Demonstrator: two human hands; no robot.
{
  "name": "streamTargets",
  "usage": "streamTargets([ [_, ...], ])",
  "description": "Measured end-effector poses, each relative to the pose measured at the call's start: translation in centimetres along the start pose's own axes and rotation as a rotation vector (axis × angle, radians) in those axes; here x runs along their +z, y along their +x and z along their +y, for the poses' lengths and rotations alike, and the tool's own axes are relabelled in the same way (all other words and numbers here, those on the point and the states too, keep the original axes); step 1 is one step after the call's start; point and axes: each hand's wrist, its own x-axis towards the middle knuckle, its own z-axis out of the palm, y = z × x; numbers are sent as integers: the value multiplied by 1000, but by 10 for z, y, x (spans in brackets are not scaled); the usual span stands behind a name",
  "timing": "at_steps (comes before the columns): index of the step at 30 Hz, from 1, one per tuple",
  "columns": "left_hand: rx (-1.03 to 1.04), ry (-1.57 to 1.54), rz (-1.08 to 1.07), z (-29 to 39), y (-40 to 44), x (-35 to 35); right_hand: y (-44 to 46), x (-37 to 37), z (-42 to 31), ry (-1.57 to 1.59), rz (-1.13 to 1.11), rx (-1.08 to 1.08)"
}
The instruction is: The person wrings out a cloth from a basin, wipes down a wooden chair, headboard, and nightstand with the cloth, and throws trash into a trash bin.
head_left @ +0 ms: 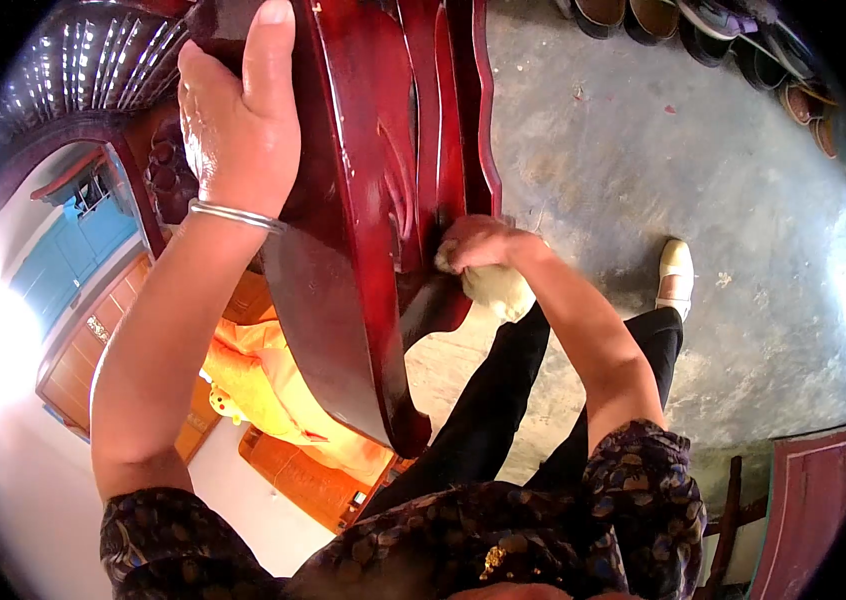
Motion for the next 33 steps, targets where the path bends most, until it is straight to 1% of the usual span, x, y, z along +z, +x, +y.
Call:
streamTargets([
  [2,19,-1,46,-3,2,2,-14,1,5,278,63,-75],
  [3,21,4,40,-5,2,2,-24,-9,-6,403,-32,-28],
  [4,23,6,28,5,5,-1,-20,-3,-1,574,-107,-54],
  [5,-144,-106,-139,19,0,-8,-21,6,4,475,-59,-54],
  [6,-17,-6,27,16,4,-3,-23,3,-1,366,-1,-61],
  [7,-65,-90,-62,15,3,-3,-15,6,4,159,-6,-15],
  [8,-117,-168,-156,15,0,-5,-5,16,11,-36,87,55],
  [10,-46,-54,-29,0,3,-1,-22,9,-5,-271,74,115],
  [11,-7,-2,41,-9,4,2,-12,24,2,-364,89,29],
  [12,18,-5,51,-8,4,3,-2,37,9,-458,107,-55],
  [13,41,-10,59,-6,3,4,-24,30,-10,-313,128,-118],
  [14,61,-13,67,-2,2,4,-49,24,-28,14,237,-157],
  [15,9,-56,27,9,0,1,-63,19,-39,193,260,-216],
  [16,-46,-101,-17,20,-1,-2,-69,21,-52,238,408,-373],
  [17,-21,-67,13,8,2,1,-74,20,-66,187,325,-505],
  [18,-41,-104,-32,6,2,0,-85,12,-89,147,238,-637],
  [20,6,-5,-20,-5,3,0,-83,0,-108,56,74,-575],
  [21,-19,-24,-33,5,2,-1,-82,0,-104,171,129,-575],
  [23,-69,-86,-83,-7,8,-1,-74,9,-85,404,238,-573],
  [24,-90,-108,-98,-5,6,-3,-61,20,-69,417,291,-522],
  [26,-174,-249,-179,9,3,-6,-46,29,-33,688,296,-464],
  [28,-148,-231,-130,4,2,-3,-28,53,0,924,333,-399],
  [30,-160,-281,-126,9,2,-1,-12,77,33,727,517,-274],
  [31,-182,-319,-141,12,0,-3,-4,92,53,666,593,-248],
  [32,-153,-270,-127,13,-2,-4,-1,99,67,537,728,-318],
  [33,-121,-222,-112,14,-2,-4,-8,89,63,392,679,-141],
])
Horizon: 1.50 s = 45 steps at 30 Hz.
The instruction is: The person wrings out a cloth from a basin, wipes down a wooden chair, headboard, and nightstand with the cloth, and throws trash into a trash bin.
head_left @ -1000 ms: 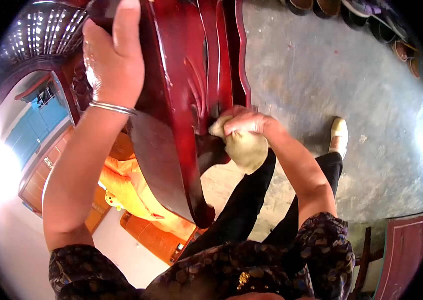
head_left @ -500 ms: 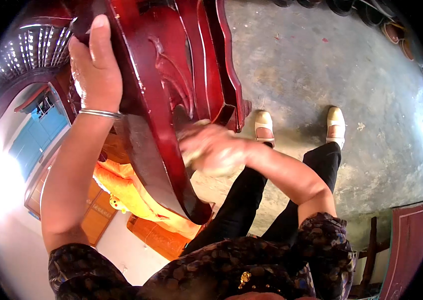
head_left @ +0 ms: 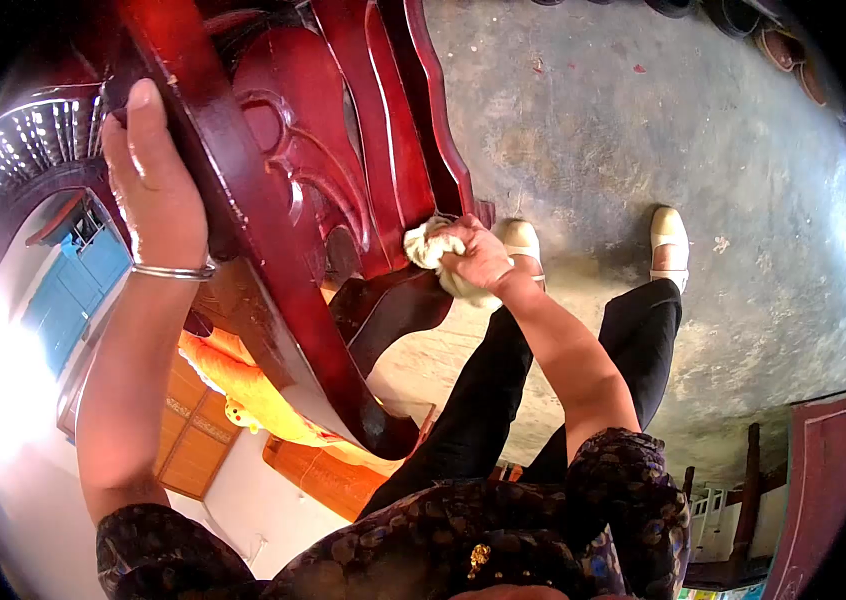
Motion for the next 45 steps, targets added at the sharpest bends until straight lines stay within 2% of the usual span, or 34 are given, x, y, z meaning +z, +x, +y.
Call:
streamTargets([
  [1,37,47,18,0,1,0,4,-15,-14,-193,-28,118],
  [3,116,111,79,-4,3,1,41,-38,-32,-528,-252,126],
  [4,118,116,98,-5,4,1,57,-50,-45,-569,-160,117],
  [5,114,123,116,-9,4,3,67,-64,-70,-597,28,154],
  [6,228,175,127,-20,6,2,82,-71,-76,-541,210,116],
  [8,30,46,-9,-14,7,-4,107,-87,-89,-498,383,39],
  [9,-72,-20,-83,-10,6,-8,110,-87,-90,-554,387,-56],
  [11,-51,-26,-68,-9,5,-6,113,-66,-72,-770,195,117],
  [12,-25,-33,-51,-10,6,-4,102,-65,-86,-681,108,263],
  [14,18,7,-32,-14,8,-3,96,-35,-45,-1101,-186,263],
  [15,32,52,-33,-20,10,-4,79,-31,-42,-1113,-310,218],
  [17,70,136,-22,-27,13,-7,50,-29,-55,-1003,-351,262],
  [18,109,111,117,1,1,5,59,-23,-41,-942,-375,318],
  [19,177,142,177,-3,3,7,66,-19,-40,-870,-399,374],
  [22,38,184,155,-11,6,5,38,-12,-68,-1014,-760,37],
  [23,122,110,142,-12,5,7,22,-1,-62,-771,-589,275],
  [24,95,97,102,-4,2,7,0,-9,-80,-610,-504,305],
  [26,57,85,32,9,1,2,-25,-21,-106,-348,-387,261],
  [27,224,207,206,-20,10,10,-33,-23,-111,-240,-367,208],
  [28,175,208,178,-13,8,7,-41,-14,-105,-146,-270,238],
  [30,75,290,107,-5,6,3,-57,-8,-96,72,-247,284],
  [31,68,312,148,-3,-2,5,-60,-8,-95,177,-233,298],
  [35,61,438,151,-2,-5,3,-83,-5,-83,283,-429,691],
  [38,20,400,129,5,-5,1,-108,2,-35,68,-523,643],
  [39,2,373,110,7,-4,-1,-111,-7,-39,39,-470,651],
  [40,18,397,121,4,-1,0,-114,-8,-20,27,-391,484],
  [42,47,389,117,-1,-4,2,-112,-16,3,21,-276,585],
  [43,35,390,118,-3,-4,3,-88,-41,-44,23,-231,842],
  [44,158,454,194,-20,-1,8,-76,-39,-13,61,-233,771],
  [45,637,775,268,-50,12,5,-59,-40,-6,-59,-199,678],
])
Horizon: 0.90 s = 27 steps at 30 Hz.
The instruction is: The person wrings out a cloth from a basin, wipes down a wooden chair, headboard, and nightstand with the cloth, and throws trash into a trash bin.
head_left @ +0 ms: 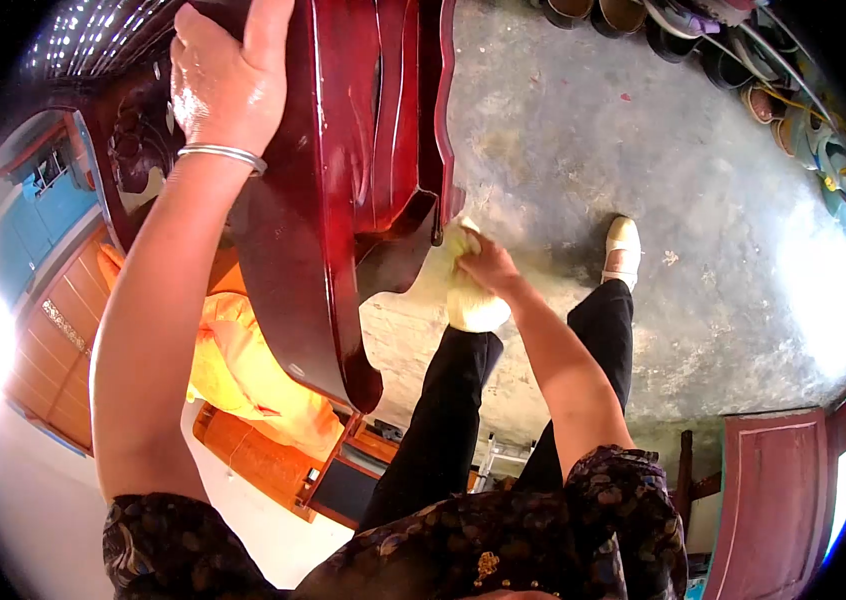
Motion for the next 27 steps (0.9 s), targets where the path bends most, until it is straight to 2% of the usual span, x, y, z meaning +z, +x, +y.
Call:
streamTargets([
  [2,-523,-626,-155,39,35,-48,34,1,-11,-197,111,-99],
  [3,-433,-697,-19,45,32,-46,34,0,-35,-298,173,-77],
  [4,-389,-780,11,43,33,-43,41,6,-38,-474,219,-179],
  [5,-399,-794,-45,41,29,-45,61,23,-33,-655,320,-174],
  [7,-543,-886,-186,49,34,-63,82,49,-25,-787,424,-140],
  [9,-753,-1072,-350,63,39,-89,56,51,-35,-586,395,-125],
  [11,-725,-814,-172,66,30,-69,63,66,-16,-460,457,-145],
  [12,-652,-785,-166,62,27,-67,61,72,-9,-351,462,-164],
  [13,-580,-755,-158,59,26,-65,68,86,10,-301,515,-273],
  [14,-509,-725,-147,55,24,-64,68,96,24,-283,467,-230],
  [16,-542,-651,-162,40,25,-48,50,97,28,-322,308,-116],
  [18,-588,-573,-168,34,22,-33,40,87,25,-367,245,-105],
  [19,-586,-520,-171,37,21,-33,38,78,21,-481,248,-146],
  [20,-583,-463,-170,38,21,-34,37,66,13,-603,162,-56],
  [22,-502,-417,-111,36,20,-30,38,36,9,-721,23,-162],
  [24,-544,-442,-184,36,24,-34,34,13,-4,-597,76,-141],
  [26,-517,-429,-136,32,24,-32,16,-8,-28,-420,166,-85],
  [27,-516,-430,-121,33,23,-33,15,-10,-32,-495,319,-157],
])
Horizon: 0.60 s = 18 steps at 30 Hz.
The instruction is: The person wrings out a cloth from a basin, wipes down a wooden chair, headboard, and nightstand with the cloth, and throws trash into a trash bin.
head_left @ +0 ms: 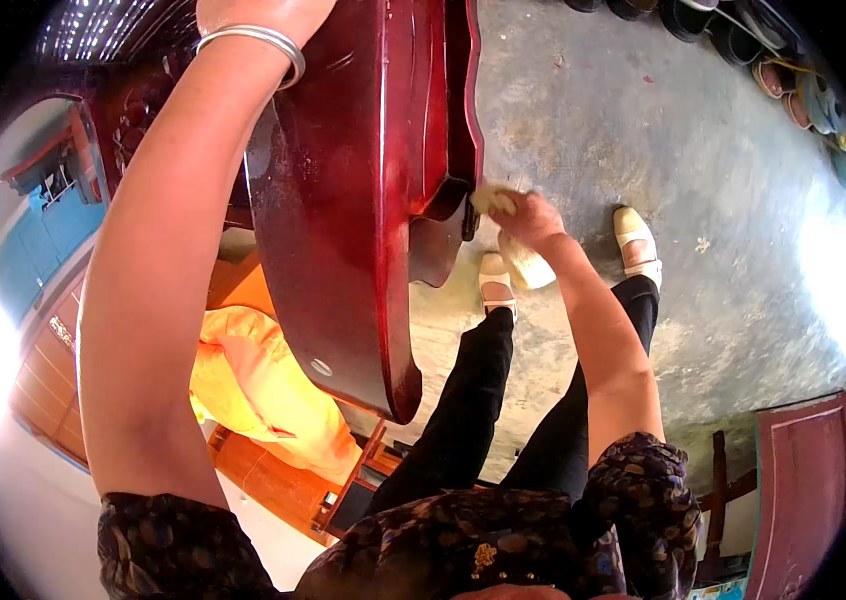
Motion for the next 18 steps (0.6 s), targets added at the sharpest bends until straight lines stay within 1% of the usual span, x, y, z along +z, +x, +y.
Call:
streamTargets([
  [3,15,13,-2,2,6,1,12,-18,-18,16,109,-214],
  [5,39,41,-6,0,7,1,22,-25,-56,-163,66,-214],
  [6,216,198,-40,-10,6,4,40,-8,-66,-422,12,-172],
  [7,399,349,-48,-19,6,8,62,14,-69,-666,-29,-232],
  [8,360,333,-44,-15,5,8,65,32,-73,-874,67,-195],
  [9,323,315,-37,-13,5,8,65,34,-81,-924,78,-174],
  [10,369,454,-88,-19,9,7,64,36,-89,-975,88,-153],
  [12,360,376,-71,-20,1,6,64,22,-88,-780,-89,-126],
  [13,358,332,-53,-19,-1,6,69,21,-81,-781,-184,-168],
  [14,511,324,42,-27,-1,11,80,19,-77,-778,-268,-214],
  [16,351,282,-5,-16,3,11,87,1,-81,-653,-392,-306],
  [18,224,232,-36,-13,3,9,89,-17,-94,-472,-506,-237],
])
